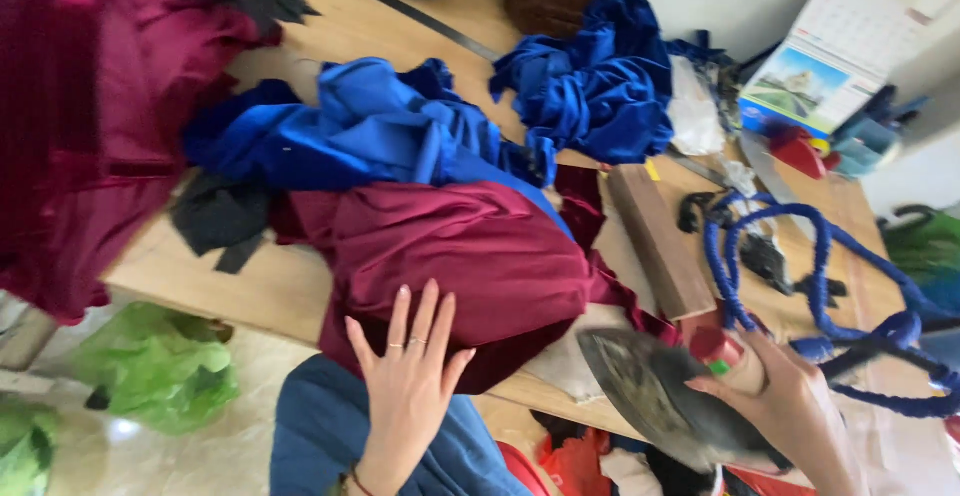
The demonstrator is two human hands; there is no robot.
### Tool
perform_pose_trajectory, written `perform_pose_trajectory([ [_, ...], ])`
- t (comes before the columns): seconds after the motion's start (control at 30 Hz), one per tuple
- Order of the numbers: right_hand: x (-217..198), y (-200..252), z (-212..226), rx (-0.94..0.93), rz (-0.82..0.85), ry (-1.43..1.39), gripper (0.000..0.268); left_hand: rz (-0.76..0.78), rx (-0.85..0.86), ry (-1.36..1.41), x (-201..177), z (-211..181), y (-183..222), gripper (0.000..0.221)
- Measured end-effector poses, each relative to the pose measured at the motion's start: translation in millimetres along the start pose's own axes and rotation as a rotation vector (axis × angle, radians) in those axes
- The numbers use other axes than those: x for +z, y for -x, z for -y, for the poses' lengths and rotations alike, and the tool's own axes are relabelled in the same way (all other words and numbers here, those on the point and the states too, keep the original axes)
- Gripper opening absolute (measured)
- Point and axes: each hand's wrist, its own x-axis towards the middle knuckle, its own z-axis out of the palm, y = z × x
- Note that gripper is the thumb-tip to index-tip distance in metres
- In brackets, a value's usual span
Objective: The person is ironing and arranging maroon and blue velvet fabric pieces on a workbench.
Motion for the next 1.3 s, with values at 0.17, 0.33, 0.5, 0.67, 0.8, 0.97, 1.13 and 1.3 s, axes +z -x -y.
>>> perform_pose_trajectory([
  [0.17, 7.0, -34.3, 84.4, -0.538, -0.173, 0.001, 0.092, 0.006, -0.038, -0.039, -4.3, 6.6, 10.2, 0.066],
  [0.33, 26.7, -58.0, 176.5, -1.072, -0.424, 0.094, 0.062, -0.01, -0.102, -0.087, -5.9, 19.1, 16.4, 0.068],
  [0.5, 28.9, -62.2, 206.6, -1.108, -0.567, 0.139, 0.061, -0.023, -0.11, -0.064, 5.2, 21.3, 22.9, 0.065],
  [0.67, 30.6, -61.9, 203.8, -1.102, -0.567, 0.151, 0.062, -0.026, -0.122, -0.02, 12.1, 22.7, 24.5, 0.063],
  [0.8, 27.2, -60.0, 206.2, -1.11, -0.518, 0.162, 0.061, -0.076, -0.131, 0.044, 14.9, 23.6, 25.4, 0.058],
  [0.97, 29.3, -60.1, 207.1, -1.08, -0.507, 0.144, 0.07, -0.101, -0.119, 0.092, 13.9, 22.9, 27.6, 0.054],
  [1.13, 31.6, -63.4, 208.2, -1.159, -0.613, 0.109, 0.064, -0.161, -0.125, 0.141, 14.1, 22.1, 31.2, 0.05],
  [1.3, 31.1, -64.6, 206.7, -1.167, -0.584, 0.097, 0.063, -0.133, -0.131, 0.183, 7.3, 20.8, 34.3, 0.045],
])
